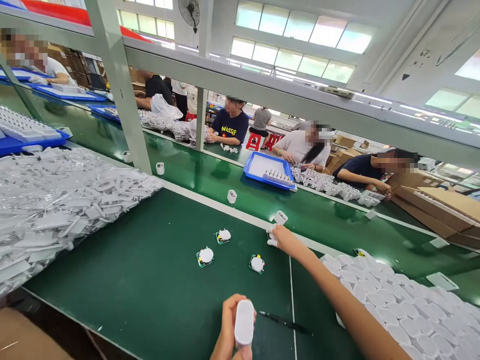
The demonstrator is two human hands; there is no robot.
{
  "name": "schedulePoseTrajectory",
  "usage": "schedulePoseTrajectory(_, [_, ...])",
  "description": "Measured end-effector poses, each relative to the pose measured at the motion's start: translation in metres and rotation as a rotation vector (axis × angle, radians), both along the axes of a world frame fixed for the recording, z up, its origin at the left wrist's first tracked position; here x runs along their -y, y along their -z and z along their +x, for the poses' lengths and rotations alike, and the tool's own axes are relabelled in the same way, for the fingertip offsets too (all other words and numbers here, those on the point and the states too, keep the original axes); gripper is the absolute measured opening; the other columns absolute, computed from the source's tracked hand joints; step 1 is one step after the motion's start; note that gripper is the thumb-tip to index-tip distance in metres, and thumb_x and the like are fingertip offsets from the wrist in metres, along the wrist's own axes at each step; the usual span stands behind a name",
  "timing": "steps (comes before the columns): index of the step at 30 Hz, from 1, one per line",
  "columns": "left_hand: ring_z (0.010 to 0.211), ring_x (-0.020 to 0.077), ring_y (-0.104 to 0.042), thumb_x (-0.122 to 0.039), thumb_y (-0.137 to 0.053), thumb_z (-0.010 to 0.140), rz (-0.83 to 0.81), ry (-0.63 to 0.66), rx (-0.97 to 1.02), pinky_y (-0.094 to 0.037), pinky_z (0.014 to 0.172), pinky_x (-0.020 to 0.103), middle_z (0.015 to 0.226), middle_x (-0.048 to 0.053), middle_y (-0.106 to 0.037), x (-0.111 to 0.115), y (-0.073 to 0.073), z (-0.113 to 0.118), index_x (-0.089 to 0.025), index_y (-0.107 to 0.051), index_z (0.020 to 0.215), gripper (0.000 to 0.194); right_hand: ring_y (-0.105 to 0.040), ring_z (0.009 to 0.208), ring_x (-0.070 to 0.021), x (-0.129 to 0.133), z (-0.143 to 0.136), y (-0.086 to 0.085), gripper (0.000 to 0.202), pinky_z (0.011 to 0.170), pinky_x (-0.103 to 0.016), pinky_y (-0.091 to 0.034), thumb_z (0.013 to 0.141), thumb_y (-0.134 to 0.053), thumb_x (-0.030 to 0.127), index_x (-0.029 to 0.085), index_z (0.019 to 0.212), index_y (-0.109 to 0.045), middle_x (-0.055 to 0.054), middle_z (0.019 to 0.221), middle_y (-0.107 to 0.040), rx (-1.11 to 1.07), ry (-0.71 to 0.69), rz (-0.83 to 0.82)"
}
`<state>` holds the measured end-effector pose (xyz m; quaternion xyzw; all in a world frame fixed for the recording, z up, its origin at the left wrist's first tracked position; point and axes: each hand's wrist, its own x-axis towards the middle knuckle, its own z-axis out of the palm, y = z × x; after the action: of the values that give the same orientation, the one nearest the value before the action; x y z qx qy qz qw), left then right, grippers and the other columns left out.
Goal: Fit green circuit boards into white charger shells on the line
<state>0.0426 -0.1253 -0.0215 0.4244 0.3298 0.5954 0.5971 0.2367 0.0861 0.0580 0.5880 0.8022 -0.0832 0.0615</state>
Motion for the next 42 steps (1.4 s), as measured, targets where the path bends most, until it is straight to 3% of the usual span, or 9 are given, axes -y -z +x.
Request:
schedulePoseTrajectory(3, [0.104,0.0227,-0.061,-0.058,-0.057,0.09,0.114,0.056,-0.115,-0.05,0.093,0.036,0.119,0.009,-0.06,0.006,-0.019,-0.025,-0.024,-0.047,0.132,0.055,-0.067,0.093,-0.018,0.002,0.003,-0.008,0.023,0.084,-0.039,-0.056,0.094,-0.064,0.035,0.015,0.105,-0.065,-0.006,0.105,-0.068,-0.169,-0.035,-0.015])
schedulePoseTrajectory(6, [0.118,0.0248,-0.057,-0.044,-0.064,0.09,0.156,0.121,-0.265,-0.05,0.099,0.036,0.128,0.01,-0.057,0.012,-0.039,-0.043,-0.026,-0.047,0.135,0.052,-0.068,0.086,-0.0178,0.028,0.008,-0.017,0.026,0.082,-0.039,-0.057,0.093,-0.062,0.038,0.013,0.101,-0.065,-0.004,0.093,-0.069,-0.392,-0.043,-0.017])
schedulePoseTrajectory(10, [0.126,0.025,-0.056,-0.032,-0.071,0.087,0.307,0.139,-0.298,-0.054,0.096,0.031,0.136,0.01,-0.056,0.014,-0.056,-0.047,-0.03,-0.051,0.136,0.053,-0.068,0.095,-0.0184,0.114,0.005,-0.044,0.042,0.088,-0.039,-0.058,0.095,-0.053,0.051,0.019,0.121,-0.058,-0.006,0.108,-0.069,-0.709,-0.034,0.019])
schedulePoseTrajectory(14, [0.128,0.028,-0.058,-0.028,-0.072,0.086,0.428,0.127,-0.247,-0.057,0.094,0.034,0.137,0.012,-0.059,0.016,-0.066,-0.038,-0.026,-0.054,0.136,0.053,-0.067,0.103,-0.0193,0.21,-0.015,-0.075,0.027,0.085,-0.035,-0.059,0.094,-0.06,0.047,0.029,0.114,-0.061,-0.003,0.106,-0.069,-1.065,-0.204,0.252])
schedulePoseTrajectory(18, [0.13,0.0272,-0.058,-0.027,-0.07,0.088,0.44,0.124,-0.264,-0.056,0.1,0.036,0.136,0.012,-0.061,0.025,-0.076,-0.031,-0.022,-0.054,0.136,0.05,-0.066,0.106,-0.0195,0.259,-0.041,-0.068,0.03,0.093,-0.036,-0.059,0.098,-0.055,0.043,0.025,0.121,-0.056,-0.005,0.107,-0.069,-1.199,-0.221,0.432])
schedulePoseTrajectory(25, [0.134,0.028,-0.055,-0.025,-0.068,0.09,0.526,0.089,-0.365,-0.054,0.105,0.04,0.139,0.012,-0.06,0.038,-0.077,-0.039,-0.021,-0.05,0.141,0.054,-0.065,0.113,-0.0236,0.284,-0.065,-0.034,0.036,0.099,-0.043,-0.057,0.099,-0.051,0.043,0.02,0.127,-0.052,-0.008,0.109,-0.069,-1.161,-0.137,0.509])
schedulePoseTrajectory(30, [0.133,0.0276,-0.056,-0.026,-0.065,0.092,0.521,0.021,-0.397,-0.052,0.108,0.042,0.137,0.011,-0.062,0.043,-0.078,-0.036,-0.021,-0.053,0.139,0.049,-0.06,0.12,-0.0281,0.29,-0.066,-0.03,0.043,0.099,-0.048,-0.057,0.097,-0.057,0.038,0.017,0.134,-0.052,-0.012,0.118,-0.066,-1.107,-0.172,0.56])
schedulePoseTrajectory(34, [0.132,0.0252,-0.056,-0.026,-0.062,0.095,0.481,0.014,-0.391,-0.053,0.107,0.039,0.137,0.01,-0.062,0.046,-0.081,-0.031,-0.021,-0.055,0.137,0.043,-0.06,0.121,-0.0258,0.289,-0.067,-0.028,0.036,0.104,-0.043,-0.055,0.095,-0.06,0.035,0.014,0.124,-0.056,-0.011,0.116,-0.066,-1.033,-0.215,0.631])
schedulePoseTrajectory(42, [0.131,0.0218,-0.057,-0.022,-0.064,0.093,0.453,0.058,-0.387,-0.051,0.107,0.032,0.137,0.01,-0.061,0.046,-0.084,-0.028,-0.019,-0.055,0.135,0.043,-0.064,0.116,-0.0232,0.288,-0.069,-0.03,0.032,0.103,-0.042,-0.055,0.097,-0.057,0.037,0.019,0.123,-0.054,-0.008,0.11,-0.069,-1.033,-0.142,0.624])
